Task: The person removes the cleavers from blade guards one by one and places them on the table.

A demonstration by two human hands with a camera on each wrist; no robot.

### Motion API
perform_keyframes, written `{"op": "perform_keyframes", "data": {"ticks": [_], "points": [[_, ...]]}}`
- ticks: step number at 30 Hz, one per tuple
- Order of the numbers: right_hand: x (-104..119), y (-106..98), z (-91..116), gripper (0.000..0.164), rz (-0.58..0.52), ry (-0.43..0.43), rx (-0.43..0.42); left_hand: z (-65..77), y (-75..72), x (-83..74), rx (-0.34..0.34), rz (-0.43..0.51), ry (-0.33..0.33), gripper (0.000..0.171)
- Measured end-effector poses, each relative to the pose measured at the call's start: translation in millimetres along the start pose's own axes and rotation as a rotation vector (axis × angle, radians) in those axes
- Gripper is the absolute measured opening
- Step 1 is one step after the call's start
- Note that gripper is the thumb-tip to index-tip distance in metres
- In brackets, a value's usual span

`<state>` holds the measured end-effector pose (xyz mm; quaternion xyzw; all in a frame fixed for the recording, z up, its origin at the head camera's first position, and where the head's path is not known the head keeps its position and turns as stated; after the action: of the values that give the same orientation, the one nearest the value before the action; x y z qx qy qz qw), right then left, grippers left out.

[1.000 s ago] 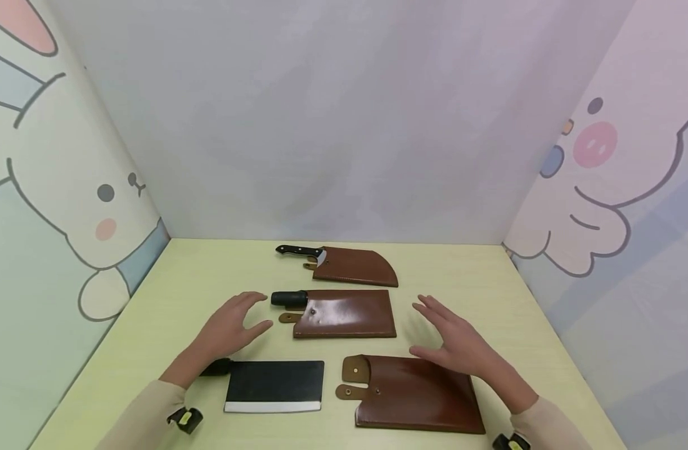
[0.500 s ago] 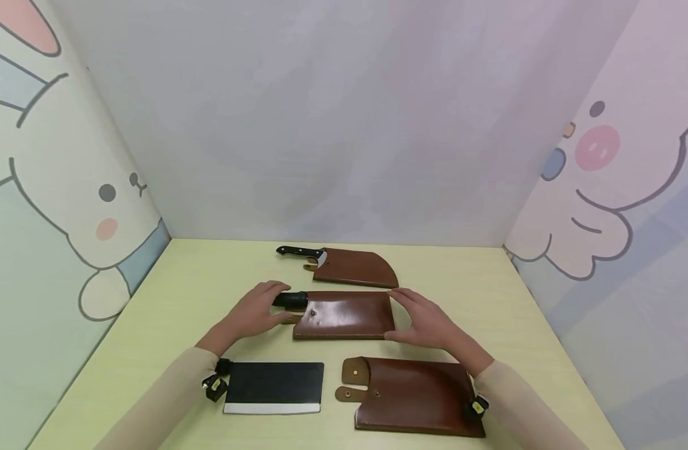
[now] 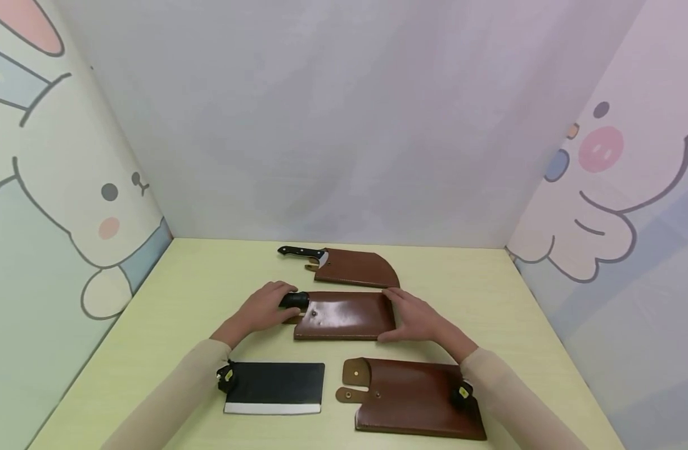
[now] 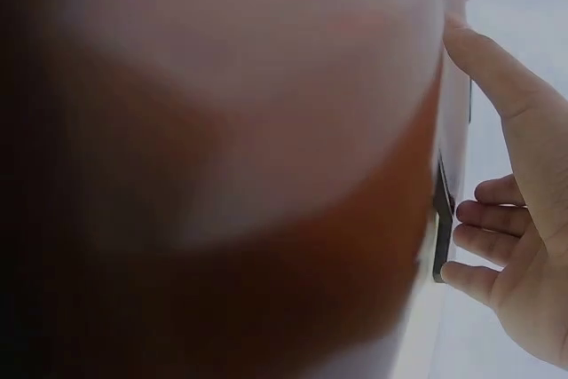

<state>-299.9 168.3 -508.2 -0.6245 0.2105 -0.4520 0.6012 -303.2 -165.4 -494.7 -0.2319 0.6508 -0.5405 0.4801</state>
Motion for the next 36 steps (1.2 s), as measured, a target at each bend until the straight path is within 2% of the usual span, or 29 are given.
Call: {"op": "perform_keyframes", "data": {"ticks": [7, 17, 27, 36], "points": [[3, 3, -7, 0.130, -0.021, -0.012, 0.013, -4.5, 4.4, 5.9, 0.023, 0.024, -0.004, 0.054], [5, 9, -12, 0.137, 0.001, -0.010, 0.100, -11.6, 11.2, 8.2, 0.036, 0.064, 0.011, 0.048], [10, 8, -14, 0.137, 0.012, -0.032, 0.108, -14.4, 9.8, 8.9, 0.032, 0.088, -0.018, 0.045], [9, 7, -15, 0.127, 0.048, -0.048, 0.075, -13.0, 10.8, 4.4, -0.001, 0.037, 0.027, 0.041]]}}
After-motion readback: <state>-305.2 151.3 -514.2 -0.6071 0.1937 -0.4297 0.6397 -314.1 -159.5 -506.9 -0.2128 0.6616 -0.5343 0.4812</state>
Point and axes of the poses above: each hand's wrist, its own z-axis away from the middle knuckle, its own y-axis out of the palm, x = y × z, the point moved 6 cm from there along -z, towards the middle knuckle, and after that the axes turned 6 degrees about x, right-handed, at the moved point
